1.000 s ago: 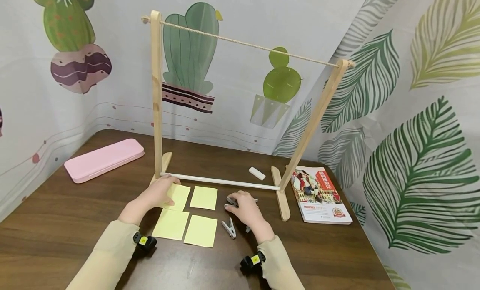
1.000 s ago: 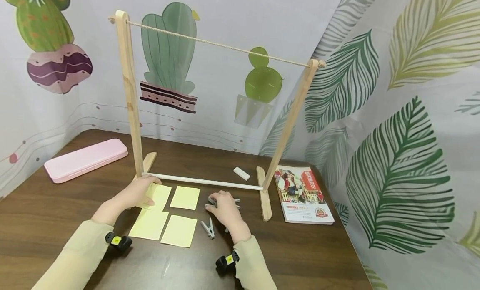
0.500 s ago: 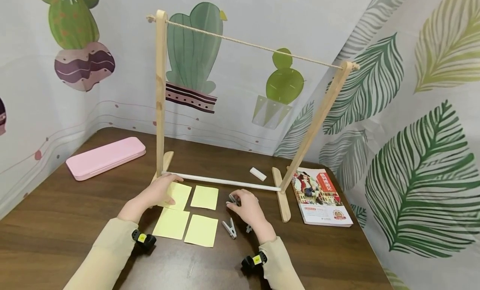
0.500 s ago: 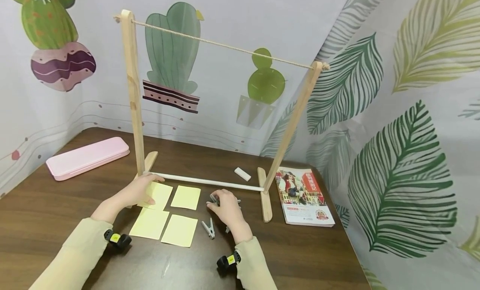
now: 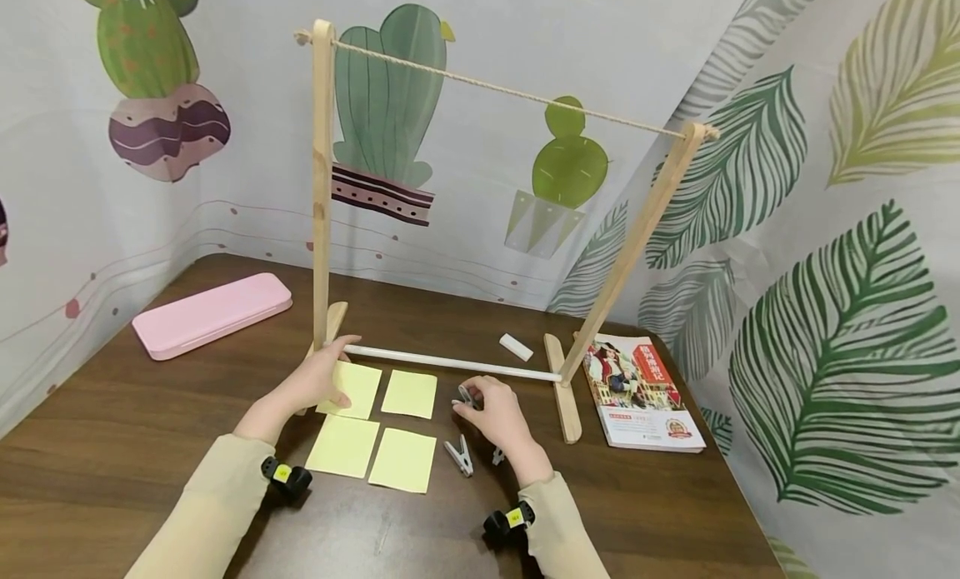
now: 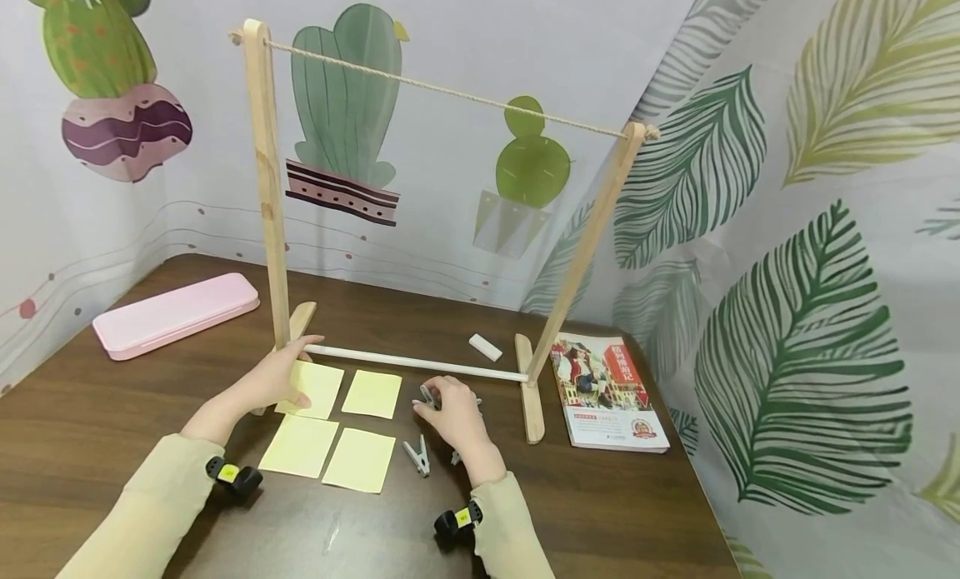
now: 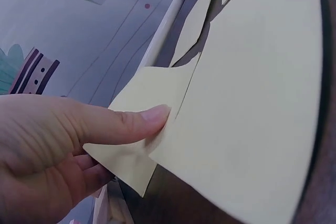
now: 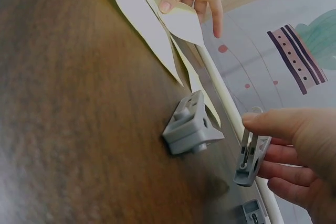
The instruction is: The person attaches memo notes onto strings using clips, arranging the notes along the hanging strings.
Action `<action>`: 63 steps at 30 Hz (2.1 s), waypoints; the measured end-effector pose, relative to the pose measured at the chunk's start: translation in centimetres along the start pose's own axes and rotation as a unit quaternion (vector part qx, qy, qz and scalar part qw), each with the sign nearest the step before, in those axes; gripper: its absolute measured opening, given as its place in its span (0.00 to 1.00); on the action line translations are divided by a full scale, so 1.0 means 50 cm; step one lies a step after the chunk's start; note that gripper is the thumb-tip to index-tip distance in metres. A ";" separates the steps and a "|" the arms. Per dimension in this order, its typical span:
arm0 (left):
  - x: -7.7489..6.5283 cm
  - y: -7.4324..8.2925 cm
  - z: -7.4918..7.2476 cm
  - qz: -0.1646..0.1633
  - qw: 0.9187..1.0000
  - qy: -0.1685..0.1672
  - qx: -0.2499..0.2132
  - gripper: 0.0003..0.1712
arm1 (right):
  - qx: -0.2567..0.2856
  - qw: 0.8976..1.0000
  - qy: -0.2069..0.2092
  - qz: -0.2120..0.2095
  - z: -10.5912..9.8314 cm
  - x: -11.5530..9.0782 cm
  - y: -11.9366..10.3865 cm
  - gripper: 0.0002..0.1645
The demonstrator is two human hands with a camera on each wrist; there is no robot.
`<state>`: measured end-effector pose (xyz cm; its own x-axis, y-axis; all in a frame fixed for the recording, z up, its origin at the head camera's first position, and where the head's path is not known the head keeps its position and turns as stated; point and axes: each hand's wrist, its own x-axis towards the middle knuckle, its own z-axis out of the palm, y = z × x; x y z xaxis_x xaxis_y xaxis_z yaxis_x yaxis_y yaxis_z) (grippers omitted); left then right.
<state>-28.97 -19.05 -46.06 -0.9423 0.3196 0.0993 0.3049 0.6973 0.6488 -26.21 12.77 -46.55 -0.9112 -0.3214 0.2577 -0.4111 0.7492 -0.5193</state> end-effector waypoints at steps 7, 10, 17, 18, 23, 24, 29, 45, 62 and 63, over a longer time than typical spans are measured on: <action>0.005 -0.002 -0.007 -0.029 0.999 0.007 -0.015 0.59 | 0.007 1.000 0.016 -0.005 0.001 0.001 -0.002 0.15; 0.005 -0.005 -0.009 -0.030 0.999 0.008 -0.012 0.54 | 0.008 1.000 0.022 -0.004 0.003 0.001 -0.001 0.15; -0.001 -0.008 -0.014 -0.010 1.000 0.011 -0.019 0.37 | 0.008 1.000 0.024 -0.002 0.007 0.004 -0.002 0.15; -0.002 -0.007 -0.015 -0.006 1.000 0.011 -0.019 0.35 | 0.009 1.000 0.024 -0.002 0.007 0.004 -0.002 0.15; -0.006 -0.005 -0.019 0.001 1.000 0.008 -0.022 0.27 | 0.011 0.999 0.030 -0.008 0.003 0.004 -0.002 0.15; -0.006 -0.005 -0.020 -0.001 1.000 0.009 -0.024 0.26 | 0.011 0.999 0.031 -0.009 0.003 0.005 -0.002 0.15; -0.004 -0.007 -0.026 -0.003 0.999 0.021 -0.034 0.24 | 0.015 0.999 0.035 -0.014 0.003 0.006 0.000 0.15; -0.005 0.008 -0.033 -0.006 0.997 0.059 -0.049 0.19 | 0.036 0.997 0.050 -0.043 0.001 0.010 -0.009 0.15; -0.008 0.059 -0.049 -0.033 0.984 0.164 -0.064 0.17 | 0.062 0.989 0.074 -0.115 -0.071 0.081 -0.074 0.21; -0.008 0.061 -0.051 -0.030 0.984 0.165 -0.063 0.17 | 0.065 0.988 0.075 -0.114 -0.078 0.087 -0.080 0.21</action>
<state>-28.03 -18.67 -42.19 -0.9578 0.0400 0.2847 0.2478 0.6170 0.7469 -28.40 10.64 -40.18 -0.7840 -0.3774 0.4928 -0.6147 0.5826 -0.5317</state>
